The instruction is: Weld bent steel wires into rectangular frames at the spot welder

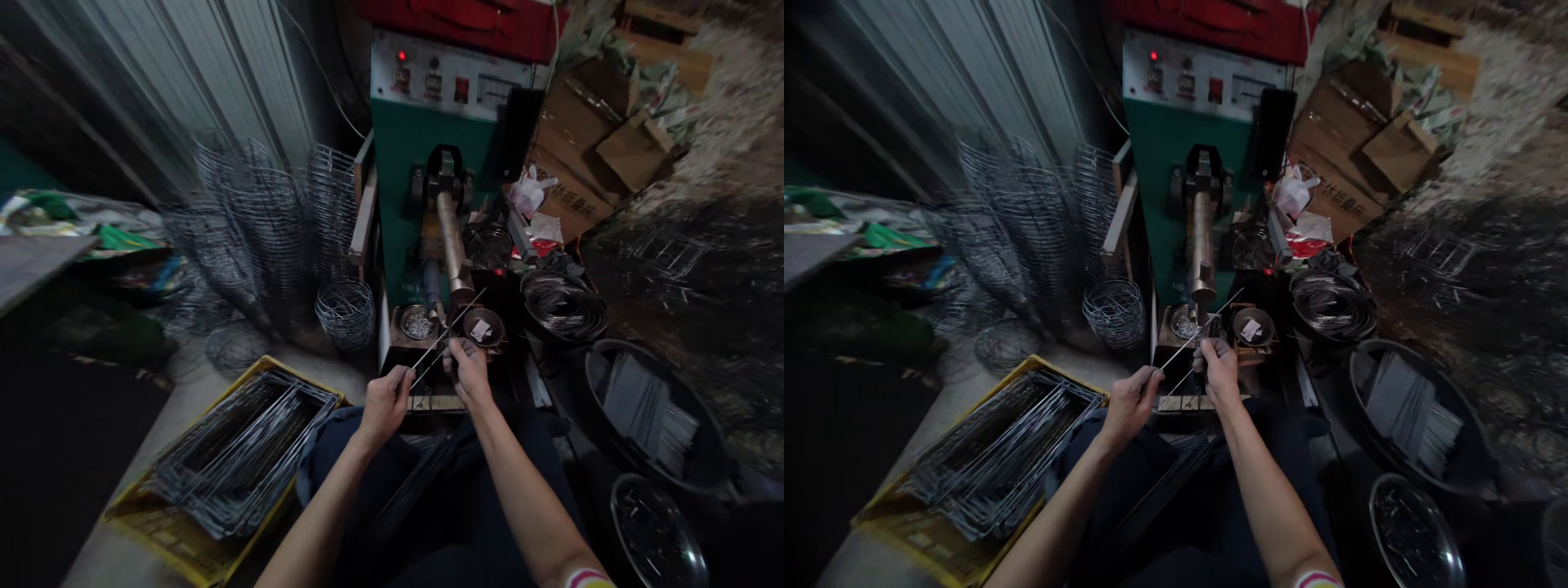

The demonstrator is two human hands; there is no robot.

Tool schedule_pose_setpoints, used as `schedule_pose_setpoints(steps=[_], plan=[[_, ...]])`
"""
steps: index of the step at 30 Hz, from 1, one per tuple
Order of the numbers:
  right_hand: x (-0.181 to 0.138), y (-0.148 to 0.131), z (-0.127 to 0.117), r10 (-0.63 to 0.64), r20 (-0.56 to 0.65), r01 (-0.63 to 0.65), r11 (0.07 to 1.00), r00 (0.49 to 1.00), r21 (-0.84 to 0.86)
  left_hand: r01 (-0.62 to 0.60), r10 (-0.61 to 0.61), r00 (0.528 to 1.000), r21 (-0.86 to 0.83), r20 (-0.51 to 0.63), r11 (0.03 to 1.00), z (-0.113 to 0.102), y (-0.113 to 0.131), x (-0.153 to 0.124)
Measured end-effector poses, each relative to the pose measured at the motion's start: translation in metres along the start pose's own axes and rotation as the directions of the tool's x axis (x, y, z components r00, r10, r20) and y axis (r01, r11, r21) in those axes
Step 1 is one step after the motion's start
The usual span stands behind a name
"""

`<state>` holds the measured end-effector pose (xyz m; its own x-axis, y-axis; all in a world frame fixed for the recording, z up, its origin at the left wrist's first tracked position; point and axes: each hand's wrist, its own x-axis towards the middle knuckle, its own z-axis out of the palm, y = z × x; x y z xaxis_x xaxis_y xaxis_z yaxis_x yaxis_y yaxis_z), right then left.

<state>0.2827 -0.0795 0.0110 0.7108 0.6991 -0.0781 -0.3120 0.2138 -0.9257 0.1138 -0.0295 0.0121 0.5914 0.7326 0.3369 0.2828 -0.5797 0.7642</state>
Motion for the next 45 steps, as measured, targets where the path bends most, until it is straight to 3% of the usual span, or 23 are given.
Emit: schedule_pose_setpoints(steps=[10,17,26,37,41,45], plan=[[0.008,0.0,0.005,-0.005,0.028,0.004,1.0,1.0,0.014,0.006,-0.006,1.0,0.009,0.022,1.0,-0.005,0.001,0.009],[0.005,-0.007,0.009,0.106,0.014,-0.107,0.993,0.994,0.053,-0.014,0.013,1.0,0.048,0.023,0.999,-0.011,0.001,0.011],[0.021,-0.014,-0.012,-0.064,0.008,0.065,0.988,0.998,-0.139,-0.151,0.146,0.988,0.103,0.053,0.983,0.004,0.0,0.031],[0.035,-0.014,-0.009,-0.039,0.042,0.043,0.992,0.998,-0.114,-0.171,0.168,0.985,0.086,0.044,0.982,0.004,-0.015,0.046],[0.025,-0.02,-0.024,0.056,0.075,-0.042,0.983,0.996,-0.178,-0.131,0.13,0.99,0.015,0.06,0.991,0.0,-0.015,0.05],[-0.012,-0.022,-0.059,0.18,0.096,-0.132,0.918,0.979,-0.375,-0.204,0.203,0.976,0.007,0.084,0.979,0.0,-0.015,0.056]])
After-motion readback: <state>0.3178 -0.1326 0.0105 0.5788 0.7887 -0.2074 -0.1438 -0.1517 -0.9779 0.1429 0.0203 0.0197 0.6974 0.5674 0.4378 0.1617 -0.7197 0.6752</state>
